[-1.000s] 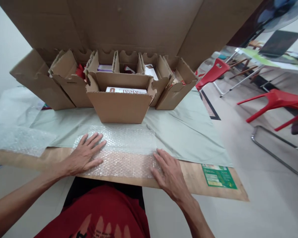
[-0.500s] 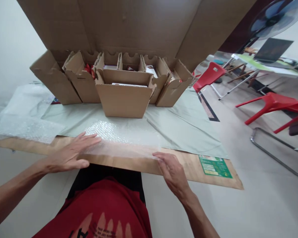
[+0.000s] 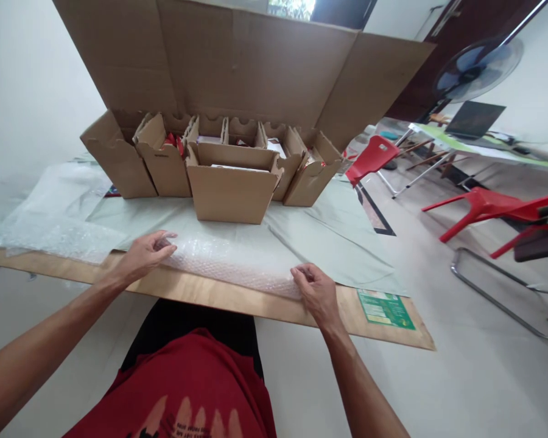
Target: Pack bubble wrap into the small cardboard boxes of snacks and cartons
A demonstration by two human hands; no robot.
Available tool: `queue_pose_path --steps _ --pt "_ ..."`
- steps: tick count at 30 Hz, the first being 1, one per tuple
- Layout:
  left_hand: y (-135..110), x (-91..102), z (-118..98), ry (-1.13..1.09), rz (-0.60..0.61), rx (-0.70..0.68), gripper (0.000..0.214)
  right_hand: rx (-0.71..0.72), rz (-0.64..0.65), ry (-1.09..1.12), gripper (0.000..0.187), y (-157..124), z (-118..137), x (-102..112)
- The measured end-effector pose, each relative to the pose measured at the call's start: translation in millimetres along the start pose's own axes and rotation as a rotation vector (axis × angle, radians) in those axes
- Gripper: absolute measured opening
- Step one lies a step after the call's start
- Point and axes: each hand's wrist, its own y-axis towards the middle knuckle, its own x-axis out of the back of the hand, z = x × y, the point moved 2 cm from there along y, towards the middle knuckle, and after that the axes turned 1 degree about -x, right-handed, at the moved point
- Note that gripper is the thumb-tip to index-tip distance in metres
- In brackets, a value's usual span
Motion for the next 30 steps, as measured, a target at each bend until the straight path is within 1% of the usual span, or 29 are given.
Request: queue_pose_path --steps 2,4,7,9,10,12,13,14,16,18,20,23,25,28,29,30 --pt "8.7 -3.0 2.2 0.048 -0.024 0.008 0.050 -0.008 -0.033 -0.054 0.038 5.3 -8.9 -5.3" --pt "12.0 -4.1 6.6 0.121 -0.060 0.010 0.052 0.002 -0.064 -0.123 0.043 9.5 -18.7 -8.4" --pt "10.1 -3.1 13.6 0.326 -0.090 -0.014 0.049 0.065 -0.038 -0.282 0.050 13.5 -32.5 -11.5" --pt "7.7 -3.9 16.2 0.434 -0.041 -0.020 0.037 0.134 0.009 -0.364 0.050 14.7 -36.7 -13.8" --pt "6.6 -5.1 16.6 0.447 -0.001 -0.016 0.031 0.169 0.034 -0.370 0.047 14.7 -36.3 -14.9" --pt "4.6 -7.4 14.7 0.409 0.048 -0.024 0.025 0.230 0.065 -0.321 0.041 12.7 -30.4 -16.1" --pt "3.8 -7.6 12.6 0.366 0.043 -0.038 0.023 0.240 0.068 -0.270 0.038 10.5 -25.8 -15.7" --pt "3.1 -6.5 10.3 0.315 0.015 -0.046 0.022 0.228 0.068 -0.210 0.036 7.4 -21.0 -14.8" --pt "2.5 -0.1 6.7 0.217 -0.046 -0.010 0.021 0.141 0.083 -0.083 0.030 -1.2 -12.4 -12.7" --pt "3.8 11.0 4.8 0.148 -0.052 0.078 0.021 0.013 0.140 0.029 0.027 -11.4 -5.3 -12.0" --pt "9.2 25.4 3.7 0.120 -0.030 0.140 0.022 -0.080 0.228 0.095 0.026 -20.4 2.5 -13.7" --pt "29.6 47.1 4.5 0.153 -0.042 0.130 0.025 -0.095 0.316 0.105 0.025 -27.8 17.3 -19.2" --pt "52.2 56.2 8.1 0.241 -0.029 0.103 0.033 -0.065 0.365 0.100 0.037 -31.2 28.6 -26.2" --pt "92.2 58.8 15.9 0.393 0.054 0.019 0.039 0.014 0.465 0.144 0.056 -41.8 47.9 -46.0" --pt "103.7 57.8 18.0 0.440 0.061 -0.019 0.040 0.056 0.490 0.167 0.059 -46.7 54.6 -54.6" --pt "112.4 56.2 19.2 0.487 0.040 -0.058 0.042 0.099 0.507 0.190 0.061 -51.9 60.9 -63.6"
